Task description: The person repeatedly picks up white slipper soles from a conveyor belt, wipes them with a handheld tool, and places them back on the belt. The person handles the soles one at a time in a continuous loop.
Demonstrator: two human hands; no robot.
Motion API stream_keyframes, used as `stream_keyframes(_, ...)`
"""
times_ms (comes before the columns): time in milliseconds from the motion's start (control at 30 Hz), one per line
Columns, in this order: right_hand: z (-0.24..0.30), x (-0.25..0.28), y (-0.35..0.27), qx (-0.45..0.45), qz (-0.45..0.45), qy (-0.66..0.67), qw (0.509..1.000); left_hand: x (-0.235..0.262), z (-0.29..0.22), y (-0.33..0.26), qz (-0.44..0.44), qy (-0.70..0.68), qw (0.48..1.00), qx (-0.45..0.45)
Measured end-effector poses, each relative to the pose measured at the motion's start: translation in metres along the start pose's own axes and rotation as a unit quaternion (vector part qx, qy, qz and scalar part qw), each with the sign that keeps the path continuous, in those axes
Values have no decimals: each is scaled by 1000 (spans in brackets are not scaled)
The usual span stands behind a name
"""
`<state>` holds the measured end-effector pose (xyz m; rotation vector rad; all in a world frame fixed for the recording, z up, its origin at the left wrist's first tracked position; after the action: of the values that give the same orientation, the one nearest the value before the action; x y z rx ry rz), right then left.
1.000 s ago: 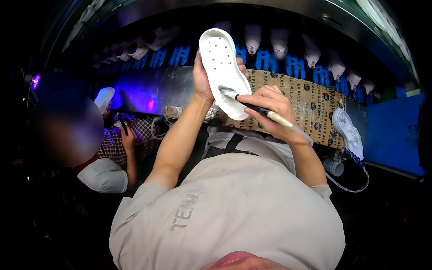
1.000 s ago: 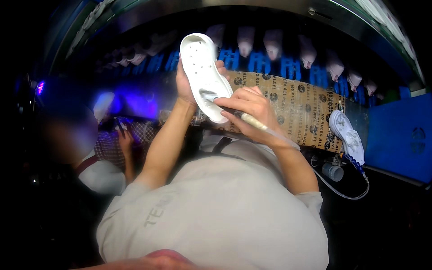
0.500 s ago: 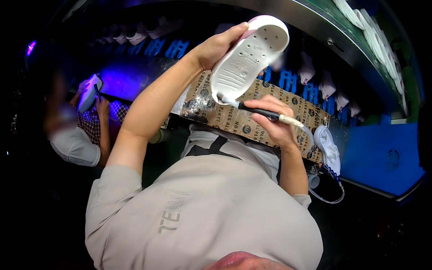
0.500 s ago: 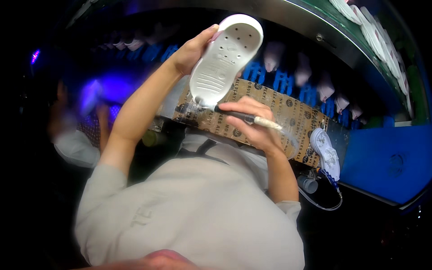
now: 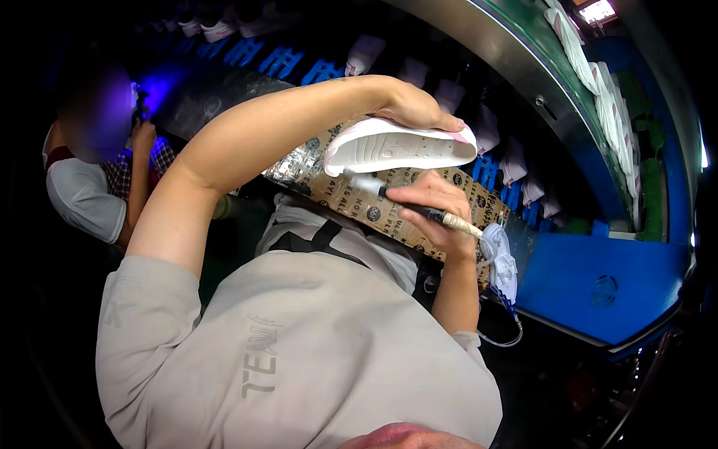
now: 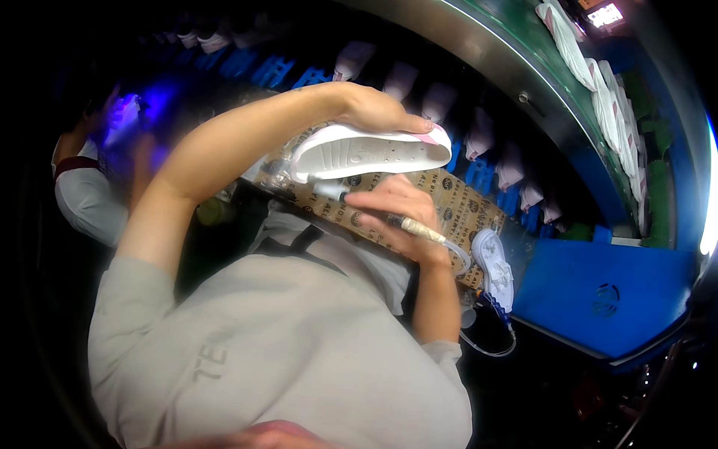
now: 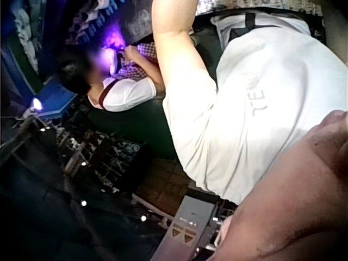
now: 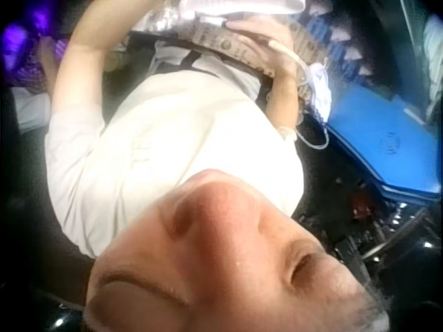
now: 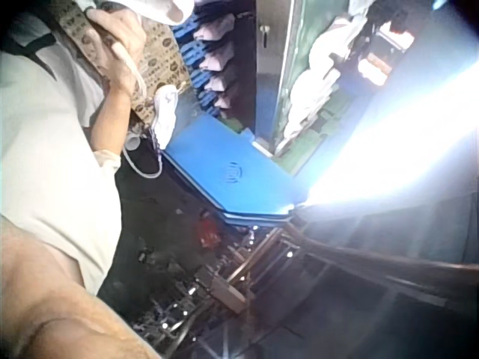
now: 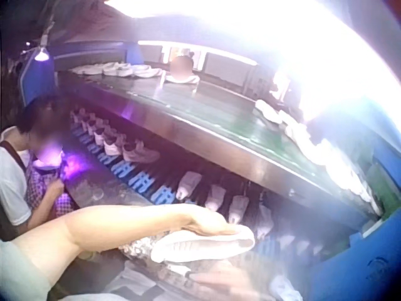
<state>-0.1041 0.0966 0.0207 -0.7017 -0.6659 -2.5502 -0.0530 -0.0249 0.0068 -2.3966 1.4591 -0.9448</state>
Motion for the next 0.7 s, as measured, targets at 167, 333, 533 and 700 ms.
stream_keyframes(167,13,-12,6,59,100,-46,992,3,19,7,3,37,999,29)
stream_keyframes(333,9,6,7,18,2,-111,994,4,27,-2,21,59,997,51)
stream_keyframes(533,2,17,2,1,-32,-70,997,8,40,-1,19,86,994,58)
stream_keyframes(700,6,5,5,23,89,-109,990,12,53,-4,17,73,996,47)
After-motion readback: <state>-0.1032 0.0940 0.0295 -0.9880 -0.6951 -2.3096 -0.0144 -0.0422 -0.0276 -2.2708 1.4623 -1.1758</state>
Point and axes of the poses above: each hand's wrist, its own y-axis towards the middle knuckle, its own x-axis out of the back of the hand, z = x × y, the point moved 9 cm from there along y, towards the middle knuckle, and after that the axes turned 1 degree about z, right-handed, at the moved point
